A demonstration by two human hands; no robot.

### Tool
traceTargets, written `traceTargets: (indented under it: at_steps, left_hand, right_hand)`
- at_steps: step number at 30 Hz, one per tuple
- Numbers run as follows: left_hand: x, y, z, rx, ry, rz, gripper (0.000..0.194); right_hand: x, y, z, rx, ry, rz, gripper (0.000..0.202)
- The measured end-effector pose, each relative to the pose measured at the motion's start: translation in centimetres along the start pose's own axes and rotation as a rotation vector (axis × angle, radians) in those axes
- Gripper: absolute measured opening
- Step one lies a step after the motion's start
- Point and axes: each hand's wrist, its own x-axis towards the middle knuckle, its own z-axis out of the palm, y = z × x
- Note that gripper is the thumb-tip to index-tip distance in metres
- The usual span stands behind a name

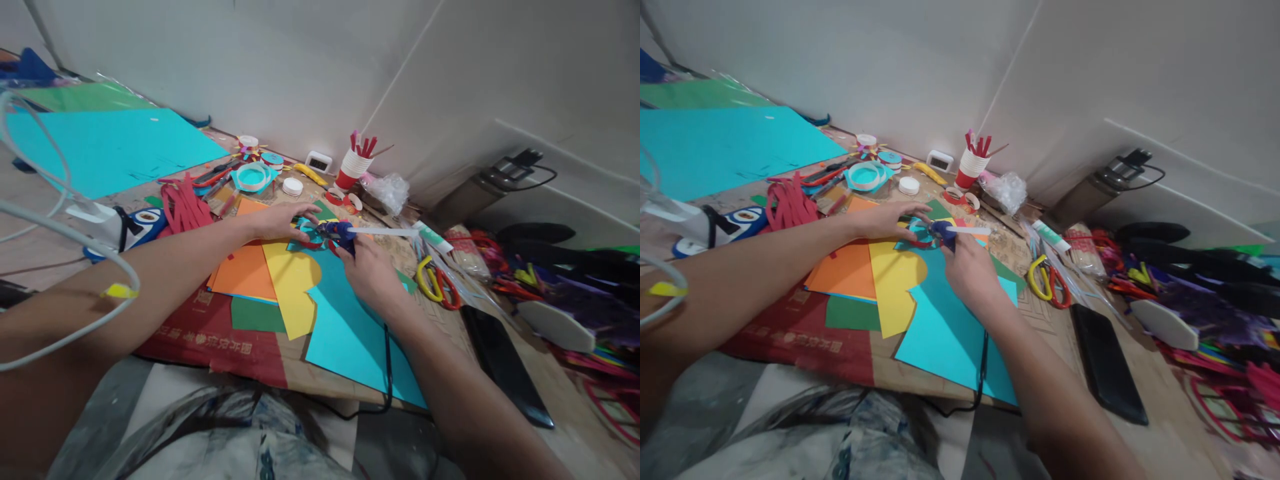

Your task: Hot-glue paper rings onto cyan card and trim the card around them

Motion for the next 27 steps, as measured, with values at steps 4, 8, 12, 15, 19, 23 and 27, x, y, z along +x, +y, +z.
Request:
traceTargets:
  at_steps: [4, 8, 12, 15, 19, 23, 27]
  left_hand:
    - [0.08, -0.08, 0.03, 0.005, -0.003, -0.002, 0.080]
    - [0.13, -0.15, 0.06, 0.009, 0.005, -0.015, 0.080]
    - [0.07, -0.16, 0.02, 0.008, -0.006, -0.011, 0.081]
    - [0.03, -0.15, -0.03, 0.000, -0.012, -0.005, 0.080]
    - [0.09, -0.12, -0.03, -0.004, -0.013, -0.005, 0.079]
    - [0.18, -0.05, 0.02, 0.001, -0.012, -0.026, 0.082]
    - [0.14, 0.01, 0.01, 0.008, -0.017, -0.028, 0.082]
  right_hand:
    - [0.16, 0.22, 0.39, 0.022, 0.029, -0.029, 0.033]
    - [0.41, 0.32, 0.72, 0.030, 0.042, -0.058, 0.035]
    - [0.19, 0.38, 0.41, 0.017, 0.016, -0.020, 0.034]
    - [-0.09, 0.45, 0.18, 0.012, 0.023, -0.018, 0.031]
    - [-0.03, 0.32, 0.27, 0.012, 0.025, -0.029, 0.032]
    - [0.33, 0.07, 0.54, 0.011, 0.021, -0.036, 0.035]
    - [0.36, 0.21, 0.57, 0.019, 0.020, -0.041, 0.036]
